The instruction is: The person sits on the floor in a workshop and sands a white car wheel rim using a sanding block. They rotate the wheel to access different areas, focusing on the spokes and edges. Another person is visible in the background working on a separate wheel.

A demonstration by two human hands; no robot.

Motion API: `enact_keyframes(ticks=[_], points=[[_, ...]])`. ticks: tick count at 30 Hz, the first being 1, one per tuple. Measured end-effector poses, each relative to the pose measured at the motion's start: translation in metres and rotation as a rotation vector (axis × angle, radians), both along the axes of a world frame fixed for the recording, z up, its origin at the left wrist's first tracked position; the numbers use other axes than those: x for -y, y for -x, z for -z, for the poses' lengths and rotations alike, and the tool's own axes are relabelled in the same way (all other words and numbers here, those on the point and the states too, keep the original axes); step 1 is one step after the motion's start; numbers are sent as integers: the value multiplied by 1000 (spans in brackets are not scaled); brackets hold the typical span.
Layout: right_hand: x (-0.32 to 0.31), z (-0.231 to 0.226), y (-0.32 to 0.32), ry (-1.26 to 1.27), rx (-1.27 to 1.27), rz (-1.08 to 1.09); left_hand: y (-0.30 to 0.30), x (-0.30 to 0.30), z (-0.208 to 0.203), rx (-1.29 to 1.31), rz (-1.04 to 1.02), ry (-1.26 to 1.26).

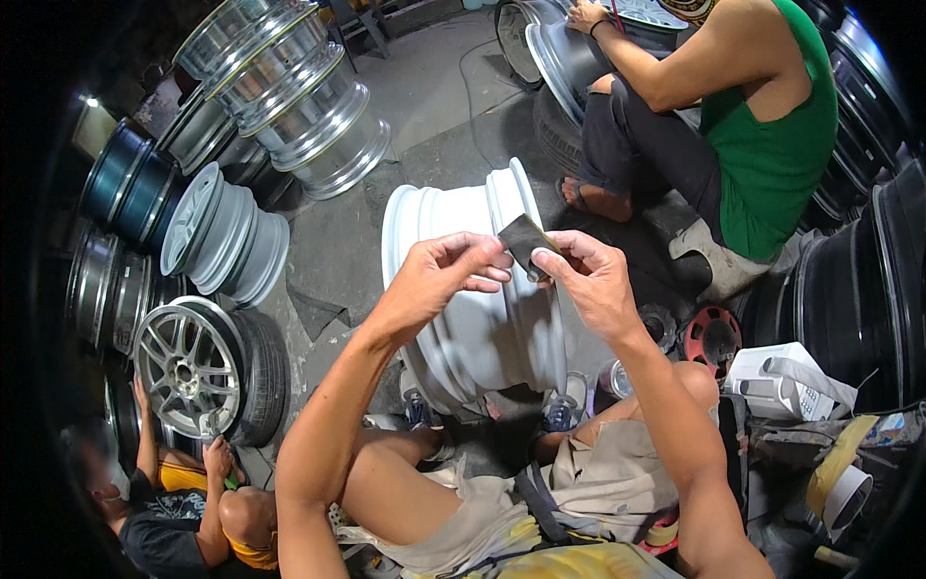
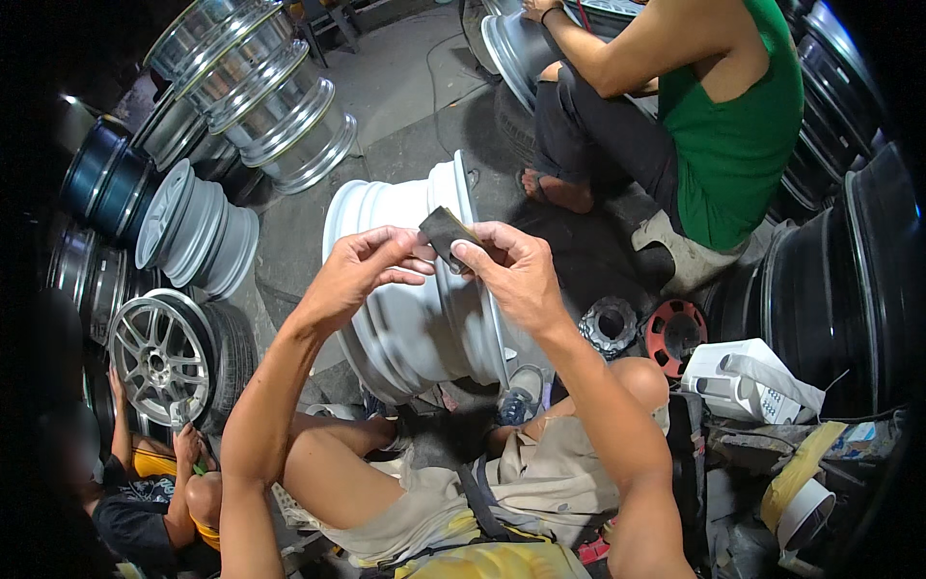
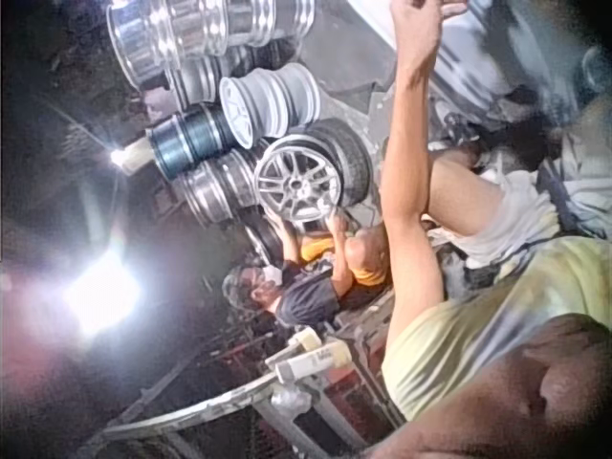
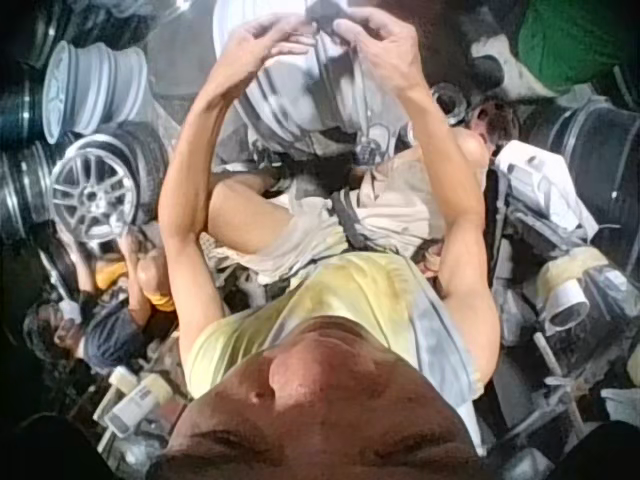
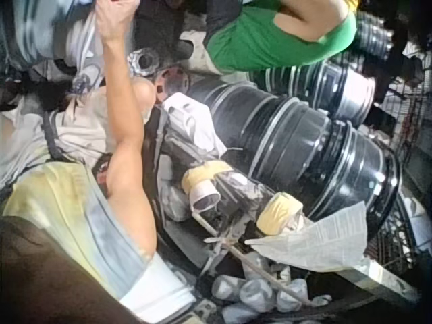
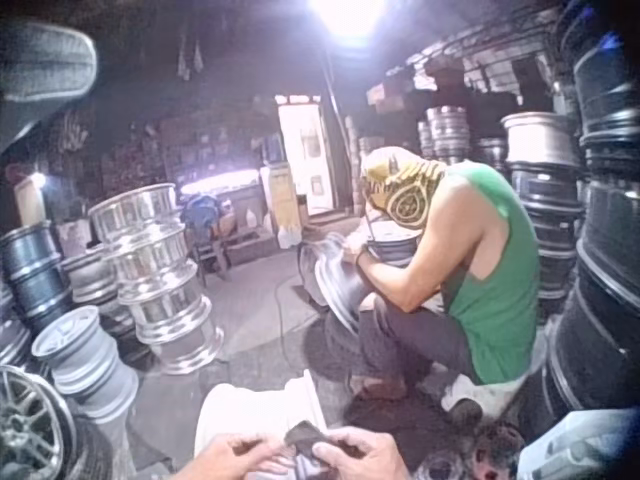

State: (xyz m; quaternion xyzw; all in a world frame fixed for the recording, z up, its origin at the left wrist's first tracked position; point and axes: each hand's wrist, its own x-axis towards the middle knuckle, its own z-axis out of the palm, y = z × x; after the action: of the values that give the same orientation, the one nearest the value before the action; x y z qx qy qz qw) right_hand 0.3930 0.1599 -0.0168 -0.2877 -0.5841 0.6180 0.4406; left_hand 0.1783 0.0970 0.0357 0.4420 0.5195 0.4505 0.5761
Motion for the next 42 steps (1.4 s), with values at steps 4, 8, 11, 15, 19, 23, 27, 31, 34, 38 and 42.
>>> enact_keyframes(ticks=[4,8,11,15,19,23,27,31,34,38,42], points=[[-1,8,-5,147,-91,-107,-10,-1,-3,-95,-53,-26],[2,10,-10,168,-116,-206,-16,-1,2,-47,-115,16],[11,-5,-9,217,-119,-163,-20,1,7,-94,-110,-44],[1,4,-19,92,-36,-55,-32,-7,7,-101,-83,-95],[-8,-4,-31,-51,42,183,-24,-33,13,-329,-191,-275],[-25,10,-51,-123,166,252,-45,-74,33,-949,-320,-467],[-31,24,-45,1,68,286,-48,-107,75,-1216,-226,-400],[-35,42,-59,-239,500,346,-36,-94,46,-1152,-62,-245],[-34,45,-59,-340,529,369,19,-64,50,-1100,-66,-384],[-28,40,-49,-329,623,257,69,-8,24,-884,-38,-304],[-17,60,-36,-375,683,91,99,43,6,-722,-117,-240]])
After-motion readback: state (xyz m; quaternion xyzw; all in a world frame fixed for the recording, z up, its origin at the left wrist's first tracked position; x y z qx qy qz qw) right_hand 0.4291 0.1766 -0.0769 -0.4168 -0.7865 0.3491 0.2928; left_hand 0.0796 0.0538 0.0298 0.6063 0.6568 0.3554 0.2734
